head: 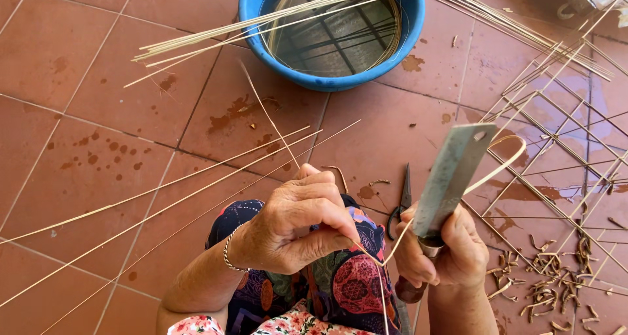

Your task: The person sits on a tiled floor and uses a knife to split long bamboo strips into thinner strands. The person repeatedly shaves and separates the strips, placing finished pieces aside and occasionally dipping them into a nearby blue basin of water.

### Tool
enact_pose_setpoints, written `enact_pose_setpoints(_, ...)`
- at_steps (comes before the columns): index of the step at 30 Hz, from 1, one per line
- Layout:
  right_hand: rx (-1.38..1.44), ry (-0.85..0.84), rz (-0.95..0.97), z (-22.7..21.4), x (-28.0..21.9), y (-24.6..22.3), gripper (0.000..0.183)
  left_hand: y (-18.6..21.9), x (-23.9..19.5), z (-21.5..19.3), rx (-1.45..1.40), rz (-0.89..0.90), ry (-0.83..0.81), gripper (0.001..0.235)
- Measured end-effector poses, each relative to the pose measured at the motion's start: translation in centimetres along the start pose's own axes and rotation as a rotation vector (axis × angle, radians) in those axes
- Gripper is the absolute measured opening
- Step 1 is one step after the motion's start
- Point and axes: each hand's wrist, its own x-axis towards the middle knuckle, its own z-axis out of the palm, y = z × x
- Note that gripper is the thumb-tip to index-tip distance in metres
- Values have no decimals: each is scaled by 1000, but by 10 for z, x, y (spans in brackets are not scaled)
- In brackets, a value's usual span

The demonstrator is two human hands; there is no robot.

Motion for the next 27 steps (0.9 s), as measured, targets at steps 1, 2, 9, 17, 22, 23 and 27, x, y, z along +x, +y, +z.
enact_pose_setpoints(1, -4, 6, -11, -2, 4, 0, 51, -1, -1, -1, 3, 8, 0, 11)
enact_pose_setpoints(2, -9, 13, -22, -5, 10, -1, 51, -3, 0, -2, -25, 11, -15, 10)
enact_pose_setpoints(9, -3, 40, 10, -13, 25, -2, 49, -22, 4, -11, -120, -18, -54, 10)
enact_pose_setpoints(17, -16, 121, 81, -39, 41, -6, 50, -34, 3, -19, -118, -48, -84, 7)
enact_pose_setpoints(22, -46, 166, 76, -51, 47, -8, 48, -43, 3, -19, -59, -79, -55, 10)
enact_pose_setpoints(23, -71, 187, 77, -52, 48, -8, 48, -45, 3, -20, -60, -79, -50, 10)
enact_pose_setpoints(27, -113, 245, 89, -62, 60, -9, 49, -50, 3, -18, -65, -76, -26, 8)
